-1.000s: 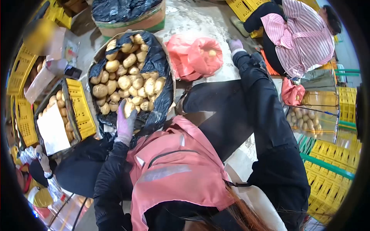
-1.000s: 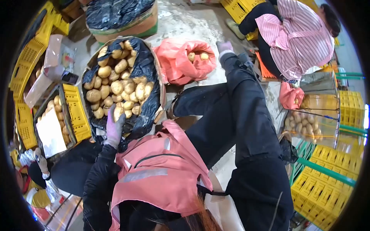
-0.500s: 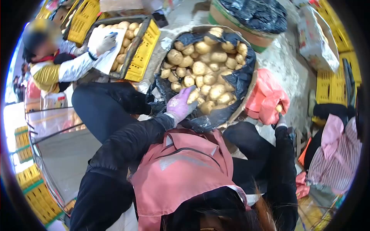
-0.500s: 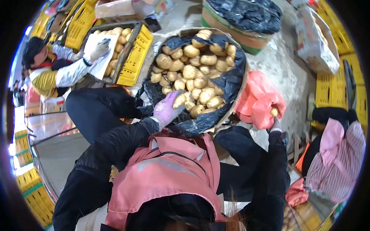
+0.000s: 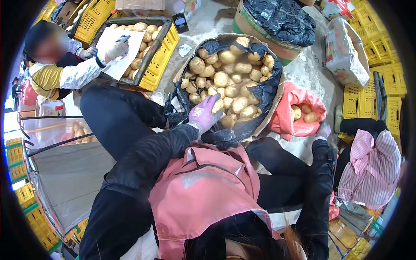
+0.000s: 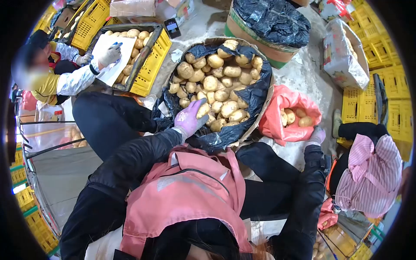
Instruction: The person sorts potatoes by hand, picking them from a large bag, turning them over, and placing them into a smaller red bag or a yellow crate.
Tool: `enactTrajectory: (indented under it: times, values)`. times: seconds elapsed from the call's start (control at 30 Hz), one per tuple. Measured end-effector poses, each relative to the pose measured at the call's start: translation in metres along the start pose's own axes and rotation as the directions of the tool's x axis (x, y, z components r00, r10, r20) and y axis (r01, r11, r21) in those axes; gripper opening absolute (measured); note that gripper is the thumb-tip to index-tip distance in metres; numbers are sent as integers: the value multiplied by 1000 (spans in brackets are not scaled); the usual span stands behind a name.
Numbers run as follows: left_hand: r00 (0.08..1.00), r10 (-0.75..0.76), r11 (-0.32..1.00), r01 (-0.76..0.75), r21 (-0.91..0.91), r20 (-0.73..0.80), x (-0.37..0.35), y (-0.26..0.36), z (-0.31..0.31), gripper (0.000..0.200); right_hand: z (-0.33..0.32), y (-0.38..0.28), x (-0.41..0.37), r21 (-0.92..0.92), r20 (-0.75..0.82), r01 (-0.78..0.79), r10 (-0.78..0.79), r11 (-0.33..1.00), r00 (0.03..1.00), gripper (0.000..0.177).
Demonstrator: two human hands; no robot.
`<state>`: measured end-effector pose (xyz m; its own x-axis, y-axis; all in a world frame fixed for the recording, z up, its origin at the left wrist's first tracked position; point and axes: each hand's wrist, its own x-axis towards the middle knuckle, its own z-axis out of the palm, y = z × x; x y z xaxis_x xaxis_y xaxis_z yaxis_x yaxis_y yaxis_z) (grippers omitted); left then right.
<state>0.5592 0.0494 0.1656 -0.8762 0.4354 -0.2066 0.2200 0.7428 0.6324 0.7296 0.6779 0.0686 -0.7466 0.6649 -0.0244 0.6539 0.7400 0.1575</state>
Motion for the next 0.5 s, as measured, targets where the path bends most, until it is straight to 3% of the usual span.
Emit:
enactTrajectory:
  times: [0.03,0.07,0.13,0.17,0.23,0.27,0.33,0.4,0.43,0.47,0.5]
  values:
    - [1000,-17,1000,16,5,9,-1,-1,0,62,-12,4,6,125,-62,41,-33,991,998,31]
    - [1000,-7,1000,7,2,11,-2,-4,1,62,-18,6,9,632,-64,-35,98,774,993,17]
    - [1000,4,1000,-4,5,-27,-3,-10,7,63,-88,-31,-22,905,114,-167,155,391,981,4]
    - [1000,-10,1000,9,-26,-9,-4,-7,3,63,-116,-48,-43,903,111,-169,165,395,980,4]
    - [1000,-7,999,7,-36,4,-4,-9,4,66,-152,-68,-74,803,94,-89,22,589,995,9]
    - [1000,-14,999,15,-41,9,-3,-10,4,69,-145,-62,-72,795,159,-142,25,590,987,8]
    - [1000,-30,993,31,-111,3,-4,-9,1,68,-137,-55,-63,644,152,-146,61,751,986,9]
    - [996,-82,932,93,-349,47,7,-26,8,72,-147,-59,-68,564,159,-177,105,807,982,9]
    - [997,-60,848,29,-530,-40,18,-46,23,76,-154,-65,-66,475,166,-195,130,858,977,11]
    - [992,-105,652,122,-748,70,15,-37,0,76,-159,-69,-65,471,166,-195,131,860,977,11]
    - [978,-142,617,207,-759,151,10,-28,-26,76,-162,-73,-64,492,216,-189,91,850,972,13]
